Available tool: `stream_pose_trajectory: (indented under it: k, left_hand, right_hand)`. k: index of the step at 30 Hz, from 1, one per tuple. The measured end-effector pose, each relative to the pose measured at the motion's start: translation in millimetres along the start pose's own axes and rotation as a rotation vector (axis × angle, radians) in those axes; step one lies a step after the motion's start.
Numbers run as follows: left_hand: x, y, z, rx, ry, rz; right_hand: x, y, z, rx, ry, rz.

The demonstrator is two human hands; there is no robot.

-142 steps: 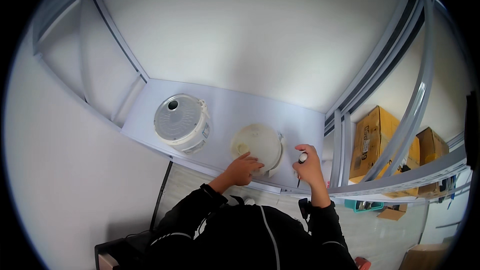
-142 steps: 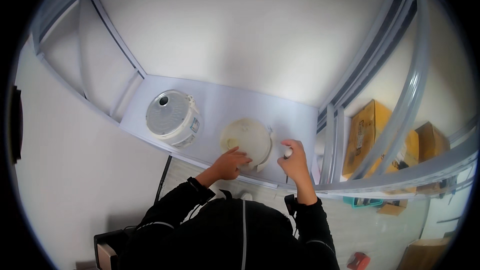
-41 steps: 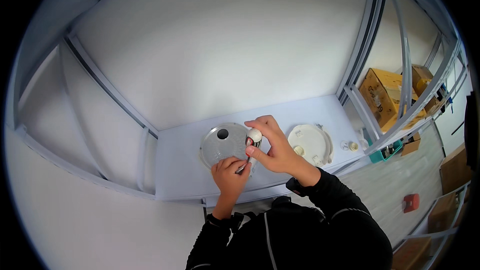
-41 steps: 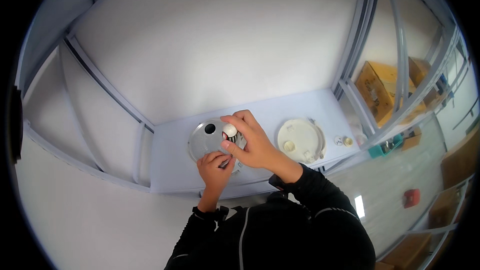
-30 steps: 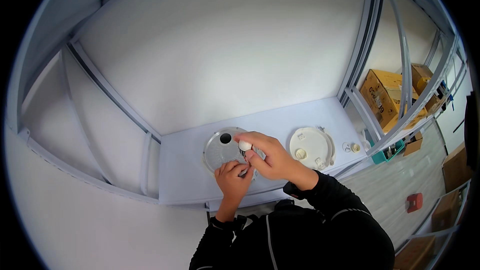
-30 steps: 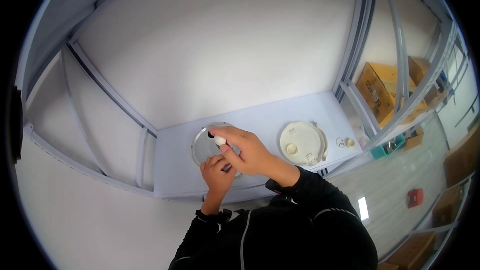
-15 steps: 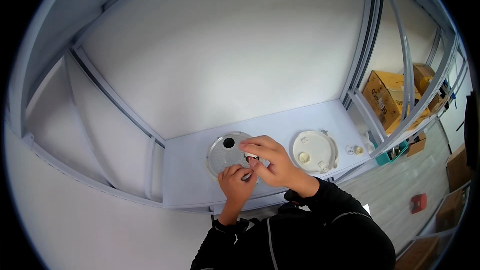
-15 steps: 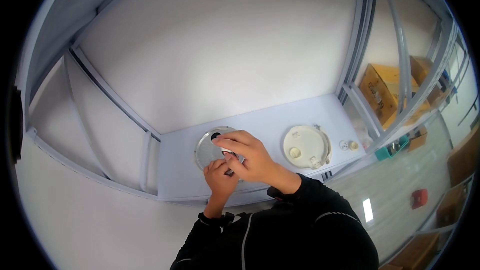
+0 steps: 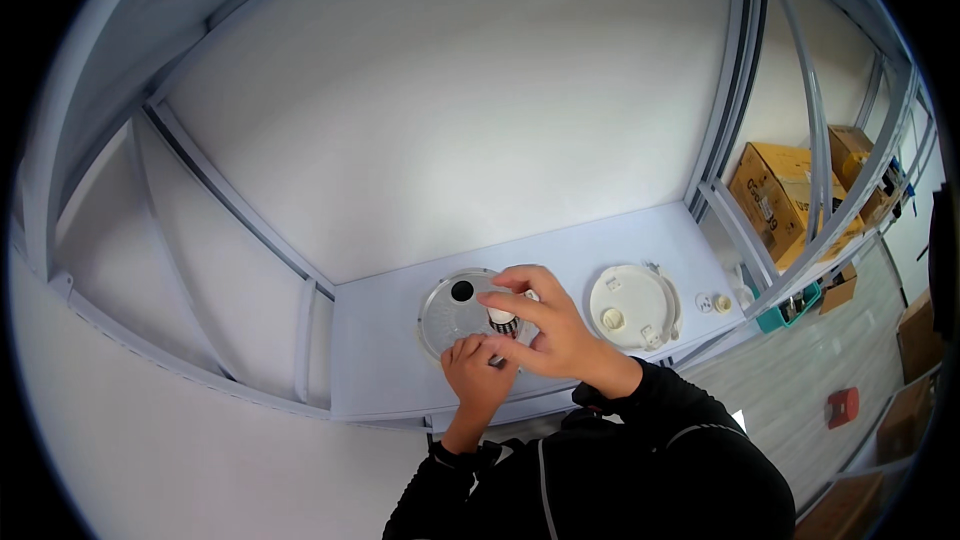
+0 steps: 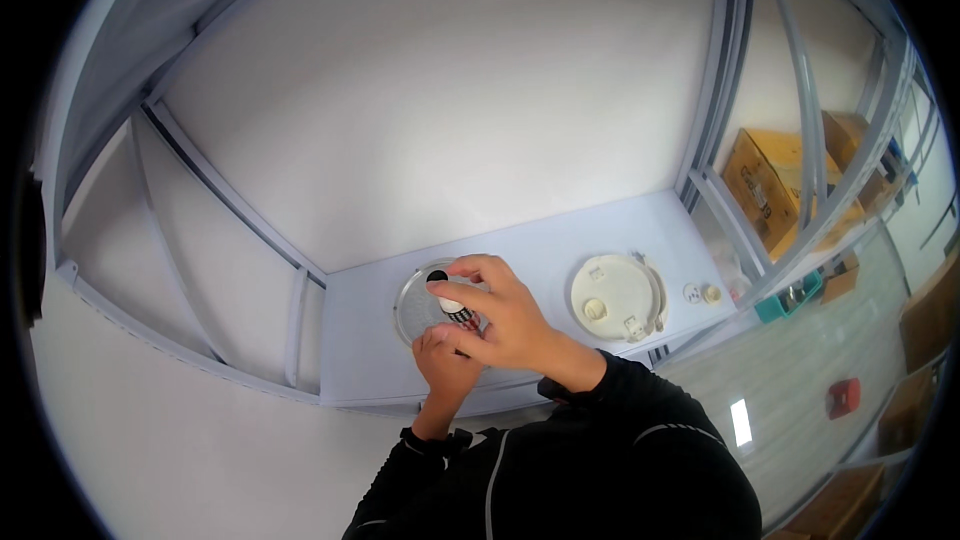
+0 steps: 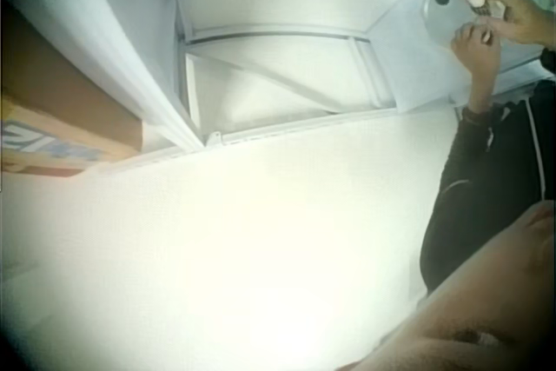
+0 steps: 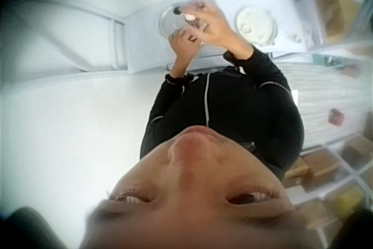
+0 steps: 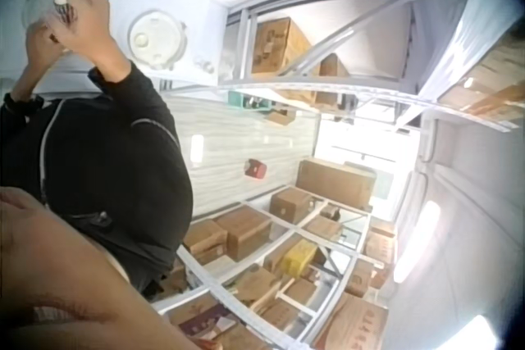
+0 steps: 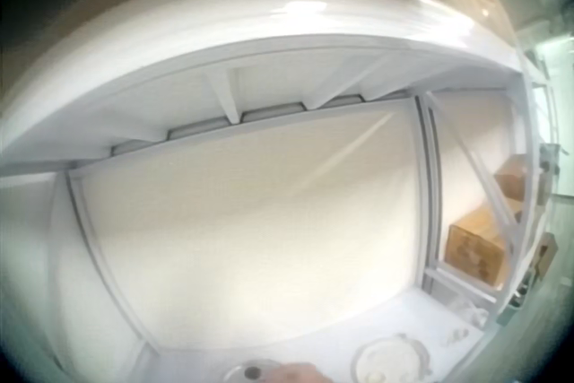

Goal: The person assembles a white rice cooker by attaching a small plastic component to the underside of the lid and then using a screwdriver to fasten screws into the lid. The person handles the lid, the cooker body, and the screwdriver throughout the process.

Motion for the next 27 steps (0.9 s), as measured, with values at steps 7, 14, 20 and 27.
stream_pose_trajectory:
  k: [7,14,20,27]
  left_hand:
    - [-4.9,-5.0,-6.7,-0.027,0.044,0.024]
    - [-5.9,-6.6,-6.7,-0.05,0.041,0.05]
    - [-6.0,-5.9,-5.7,-0.029,0.051,0.047]
    - [-9.0,-8.4,-10.5,-0.04,0.055,0.063]
  right_hand:
    - [1.1,5.6,-6.6,0.131,-0.152,-0.051]
    - [2.5,10.6,-5.2,0.224,-0.103,0.088]
    - [4.0,7.5,-5.4,0.032,-0.138,-0.057]
    - [-0.1,10.8,-3.6,0.098,-0.033,-0.016]
Point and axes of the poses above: each hand's wrist, its own y-axis away from the middle knuckle, its own x-axis out of the palm, z = x × y, the point moved 2 cm from there along -y, towards the middle knuckle, and after that the axes turned 5 degrees about -x, right-handed, at the moved point
